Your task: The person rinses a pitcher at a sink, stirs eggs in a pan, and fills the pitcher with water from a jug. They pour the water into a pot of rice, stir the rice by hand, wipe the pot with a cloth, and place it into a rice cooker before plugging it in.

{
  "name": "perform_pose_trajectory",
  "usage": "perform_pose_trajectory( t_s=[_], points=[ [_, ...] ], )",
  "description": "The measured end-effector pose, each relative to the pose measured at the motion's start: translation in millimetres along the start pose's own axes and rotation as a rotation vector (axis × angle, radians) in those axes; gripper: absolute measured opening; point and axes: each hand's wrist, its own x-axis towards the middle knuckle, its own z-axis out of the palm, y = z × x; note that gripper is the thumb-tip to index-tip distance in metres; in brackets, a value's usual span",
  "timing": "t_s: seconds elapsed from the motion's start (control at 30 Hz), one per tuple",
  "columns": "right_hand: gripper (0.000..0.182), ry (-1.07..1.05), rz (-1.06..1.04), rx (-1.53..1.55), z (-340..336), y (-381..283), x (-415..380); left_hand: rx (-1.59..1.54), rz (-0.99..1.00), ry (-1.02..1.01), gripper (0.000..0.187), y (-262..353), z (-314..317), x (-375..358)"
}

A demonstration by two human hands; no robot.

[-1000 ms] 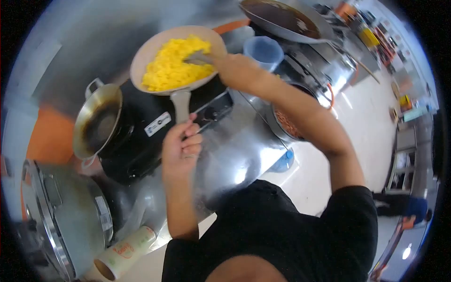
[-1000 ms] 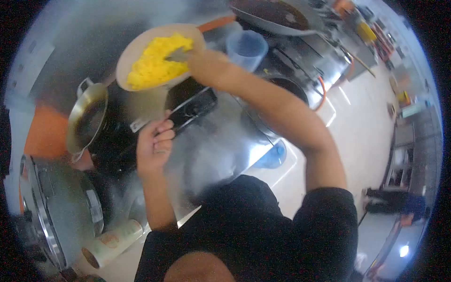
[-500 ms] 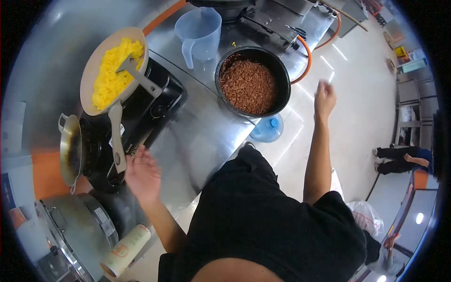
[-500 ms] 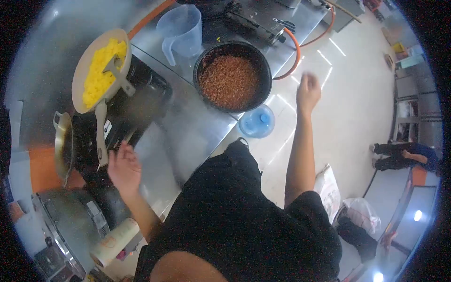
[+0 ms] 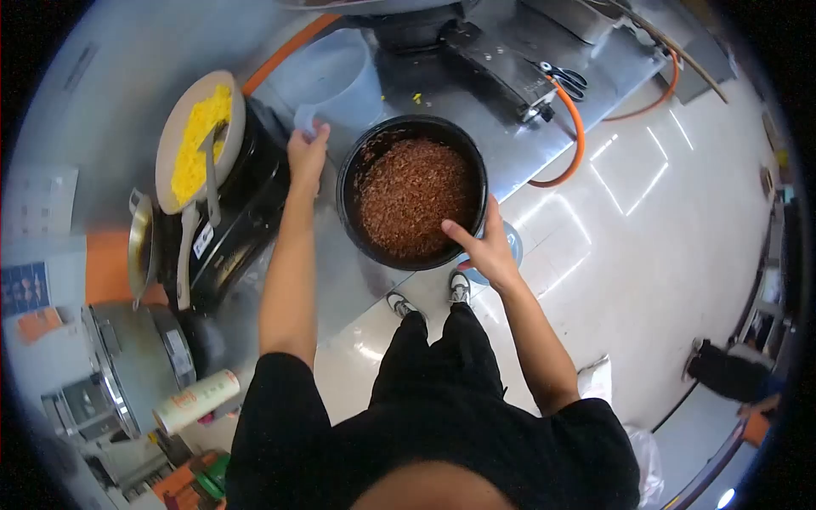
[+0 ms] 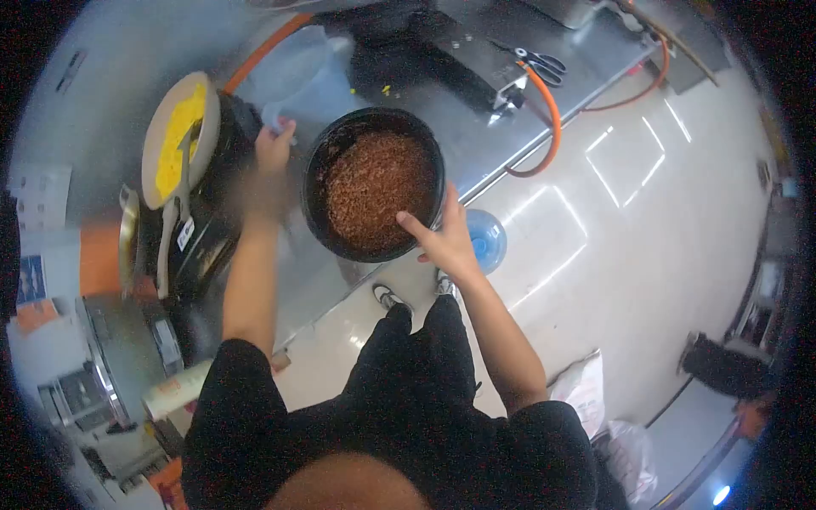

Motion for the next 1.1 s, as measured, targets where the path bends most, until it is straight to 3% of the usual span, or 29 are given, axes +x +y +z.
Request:
perform_pose_trajectory(
  t_s=[0.03,0.1,0.13,0.2,0.23,0.27,0.33,0.4,0.43,0.47,0.5,0.6,0.7,0.77,0.8,0.83,0.87,0.93,0.97,1.0,1.07,1.1],
  points=[
    [0.074,-0.015,-0.036,-0.137,4,1,3,-0.09,-0.079,-0.05,0.029,-5,0,-6],
    [0.08,-0.152,0.019,0.012,7,-10,0,-0.26,-0.072,0.063,0.02,9,8,-34],
    [0.075,-0.144,0.074,0.139,7,-5,1,-0.203,-0.144,0.034,0.02,6,3,-41],
    [0.065,-0.12,0.178,0.213,-4,12,2,-0.23,-0.034,0.059,0.019,22,-1,-72],
    [0.06,-0.119,0.21,0.16,-15,20,0,-0.256,0.056,0.109,0.027,25,1,-81],
    [0.057,-0.1,0.206,0.207,-17,13,-14,0.021,-0.048,0.073,0.036,3,-2,-75],
    [0.057,-0.083,0.232,0.201,-31,18,-45,-0.074,-0.018,0.049,0.041,40,-6,-95],
    [0.061,-0.089,0.182,0.115,-40,37,-70,-0.028,-0.126,-0.146,0.042,32,-1,-95],
    [0.064,-0.095,0.121,0.08,-37,42,-82,-0.175,0.001,-0.212,0.04,39,-6,-100],
    [0.068,-0.124,0.219,0.003,-28,33,-96,-0.091,0.098,-0.238,0.039,7,6,-81],
    [0.068,-0.164,0.164,0.041,-19,41,-103,-0.098,0.103,-0.222,0.039,14,-2,-80],
    [0.067,-0.25,0.2,-0.022,23,50,-122,0.044,0.075,-0.272,0.039,35,-27,-80],
    [0.08,-0.382,0.223,-0.096,82,53,-126,0.263,0.15,-0.471,0.039,46,-42,-74],
    [0.084,-0.486,0.228,-0.019,134,62,-131,0.422,0.085,-0.644,0.037,47,-43,-68],
    [0.085,-0.518,0.059,-0.088,153,89,-125,0.401,0.135,-0.612,0.036,51,-47,-74],
    [0.087,-0.549,0.125,-0.049,176,89,-130,0.373,0.175,-0.574,0.035,52,-55,-80],
    [0.089,-0.622,-0.024,-0.09,197,114,-123,0.389,0.172,-0.565,0.035,59,-62,-87],
    [0.091,-0.625,0.161,0.107,244,97,-141,0.404,0.171,-0.589,0.035,56,-69,-104],
    [0.081,-0.757,0.184,0.134,258,97,-144,0.357,0.119,-0.556,0.035,49,-68,-112],
    [0.073,-0.804,0.014,-0.225,282,143,-130,0.312,0.073,-0.524,0.036,42,-65,-117],
    [0.062,-0.712,-0.002,0.289,307,196,-139,0.153,0.09,-0.445,0.034,21,-58,-133],
    [0.062,-0.668,-0.011,0.311,315,192,-146,0.182,0.101,-0.347,0.032,16,-54,-139]
  ],
)
